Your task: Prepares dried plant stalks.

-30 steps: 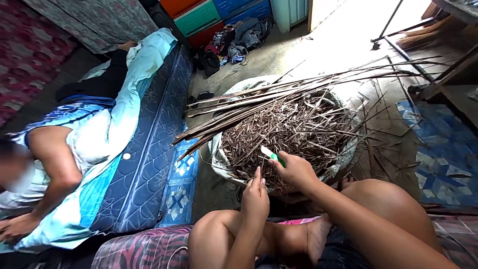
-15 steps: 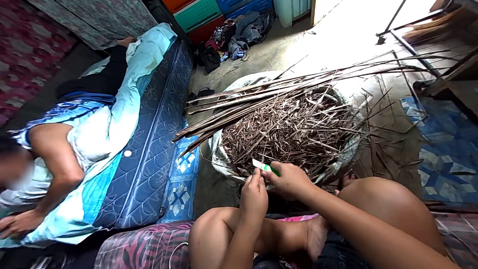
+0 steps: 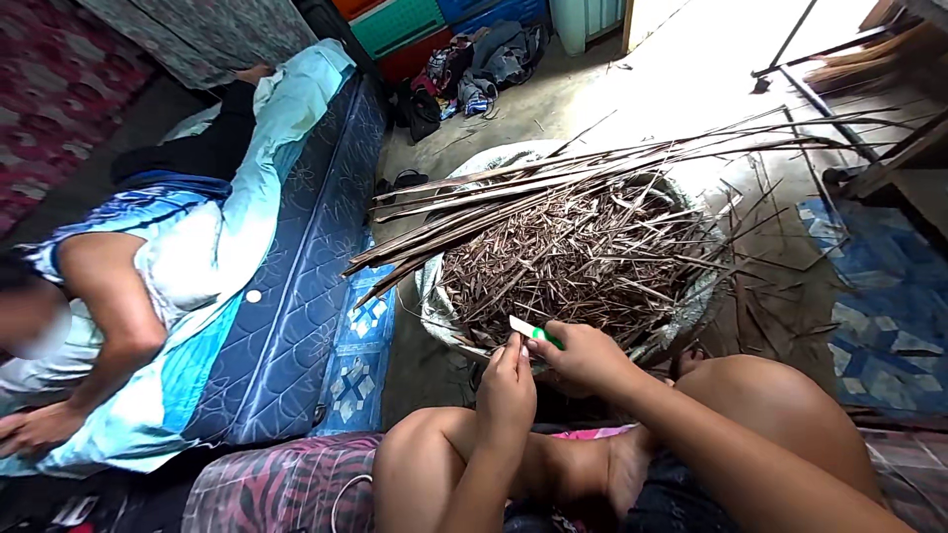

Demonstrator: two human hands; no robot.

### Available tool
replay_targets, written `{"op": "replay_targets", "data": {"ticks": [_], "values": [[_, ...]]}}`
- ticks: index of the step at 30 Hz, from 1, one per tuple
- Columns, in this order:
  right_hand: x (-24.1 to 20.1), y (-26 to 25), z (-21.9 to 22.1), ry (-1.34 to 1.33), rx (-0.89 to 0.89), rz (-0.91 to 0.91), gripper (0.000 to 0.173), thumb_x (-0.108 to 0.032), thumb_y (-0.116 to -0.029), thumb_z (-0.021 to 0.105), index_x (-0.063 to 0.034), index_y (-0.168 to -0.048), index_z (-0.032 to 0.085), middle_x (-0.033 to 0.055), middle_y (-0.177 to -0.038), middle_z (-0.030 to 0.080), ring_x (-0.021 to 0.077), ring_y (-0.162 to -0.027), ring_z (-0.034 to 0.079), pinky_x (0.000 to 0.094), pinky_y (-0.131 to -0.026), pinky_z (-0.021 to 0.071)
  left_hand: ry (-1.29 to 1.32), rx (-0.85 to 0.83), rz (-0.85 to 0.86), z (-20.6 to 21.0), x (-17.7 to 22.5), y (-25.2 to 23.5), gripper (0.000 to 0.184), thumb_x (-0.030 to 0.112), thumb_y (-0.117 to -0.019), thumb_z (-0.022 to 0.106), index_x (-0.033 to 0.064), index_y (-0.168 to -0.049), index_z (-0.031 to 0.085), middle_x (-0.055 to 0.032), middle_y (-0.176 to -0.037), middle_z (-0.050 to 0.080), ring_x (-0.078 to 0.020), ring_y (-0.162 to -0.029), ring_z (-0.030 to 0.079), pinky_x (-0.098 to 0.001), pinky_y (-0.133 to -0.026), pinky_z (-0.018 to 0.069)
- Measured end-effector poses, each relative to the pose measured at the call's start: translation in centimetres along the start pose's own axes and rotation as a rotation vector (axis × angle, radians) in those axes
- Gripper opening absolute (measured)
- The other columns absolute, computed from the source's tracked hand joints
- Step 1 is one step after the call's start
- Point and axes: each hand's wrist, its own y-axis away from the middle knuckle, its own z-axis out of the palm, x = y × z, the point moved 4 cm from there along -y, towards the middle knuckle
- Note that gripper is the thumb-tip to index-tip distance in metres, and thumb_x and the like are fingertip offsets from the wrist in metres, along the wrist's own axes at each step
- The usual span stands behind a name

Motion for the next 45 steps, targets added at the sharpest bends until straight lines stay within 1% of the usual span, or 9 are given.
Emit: {"op": "replay_targets", "data": {"ticks": [5,9,15,25,29,35,38,42,45], "values": [[0.6,-0.7,-2.4,-0.048,0.133,0.063,0.051,-0.053,-0.1082,0.044,-0.0057,-0.111,0.064,0.0165,-0.098,0.066,0.0337,-0.097,0.066,0.0556,-0.084,0.0500,-0.199,0.035,0.018,-0.1,0.6,0.4,0.039,0.017,-0.1066,0.050,0.0147,-0.144,0.062,-0.0135,-0.105,0.073,-0.0292,-0.090,0.072,-0.0501,-0.078,0.0574],[0.4,-0.1,-0.2,-0.182,-0.021,-0.061,0.049,-0.051,-0.1065,0.050,-0.0049,-0.106,0.066,0.0137,-0.090,0.064,0.0284,-0.086,0.062,0.0528,-0.078,0.0492,-0.239,0.082,0.026,-0.1,1.1,0.4,0.036,0.008,-0.1012,0.051,0.0051,-0.133,0.069,-0.0169,-0.103,0.072,-0.0332,-0.087,0.072,-0.0524,-0.073,0.0578],[1.3,-1.2,-2.7,-0.046,0.137,0.088,0.052,-0.052,-0.1080,0.045,-0.0045,-0.115,0.065,0.0190,-0.103,0.067,0.0363,-0.102,0.066,0.0585,-0.088,0.0499,-0.261,0.116,0.082,0.6,1.0,1.0,0.040,0.013,-0.1035,0.053,0.0137,-0.142,0.063,-0.0130,-0.095,0.070,-0.0277,-0.075,0.070,-0.0469,-0.064,0.0575],[1.8,-0.6,-3.6,-0.106,0.141,0.097,0.051,-0.051,-0.1084,0.045,-0.0040,-0.115,0.065,0.0197,-0.102,0.066,0.0360,-0.100,0.065,0.0594,-0.087,0.0493,-0.264,0.111,0.120,0.1,1.1,1.6,0.042,0.012,-0.1026,0.054,0.0140,-0.143,0.063,-0.0129,-0.095,0.070,-0.0277,-0.074,0.070,-0.0465,-0.063,0.0575],[1.4,-0.4,-2.5,-0.187,0.025,-0.025,0.049,-0.051,-0.1067,0.050,-0.0046,-0.106,0.067,0.0133,-0.089,0.062,0.0271,-0.083,0.060,0.0517,-0.077,0.0478,-0.240,0.127,0.141,0.3,1.0,1.6,0.041,0.011,-0.1013,0.054,0.0120,-0.141,0.064,-0.0136,-0.094,0.071,-0.0284,-0.073,0.070,-0.0476,-0.063,0.0578],[1.9,0.0,-4.5,-0.089,0.245,0.126,0.051,-0.051,-0.1074,0.048,-0.0039,-0.116,0.066,0.0205,-0.105,0.068,0.0381,-0.104,0.067,0.0608,-0.088,0.0506,-0.159,0.109,0.174,0.2,1.2,1.7,0.040,0.012,-0.1020,0.053,0.0119,-0.140,0.065,-0.0125,-0.092,0.070,-0.0267,-0.073,0.069,-0.0462,-0.064,0.0572],[3.4,-1.0,-5.6,-0.254,0.270,0.045,0.048,-0.050,-0.1081,0.047,-0.0049,-0.108,0.065,0.0115,-0.089,0.060,0.0253,-0.081,0.058,0.0487,-0.075,0.0471,-0.126,0.126,0.191,0.2,1.1,1.9,0.040,0.013,-0.1013,0.054,0.0110,-0.139,0.066,-0.0116,-0.091,0.070,-0.0250,-0.072,0.069,-0.0455,-0.064,0.0573],[1.9,-0.4,-2.5,-0.412,0.032,-0.165,0.044,-0.041,-0.1078,0.052,-0.0123,-0.140,0.059,0.0075,-0.097,0.064,0.0146,-0.071,0.055,0.0363,-0.068,0.0488,-0.063,0.105,0.194,0.2,0.8,1.7,0.039,0.014,-0.1018,0.054,0.0092,-0.139,0.065,-0.0122,-0.094,0.072,-0.0245,-0.076,0.070,-0.0457,-0.070,0.0582],[1.6,-0.6,-1.7,-0.415,0.026,-0.166,0.050,-0.039,-0.1070,0.055,-0.0222,-0.153,0.050,0.0089,-0.108,0.068,0.0141,-0.072,0.059,0.0358,-0.069,0.0509,0.058,-0.040,0.141,0.2,0.8,1.6,0.043,0.014,-0.1024,0.054,0.0066,-0.145,0.059,-0.0152,-0.120,0.072,-0.0246,-0.104,0.071,-0.0446,-0.093,0.0559]]}}
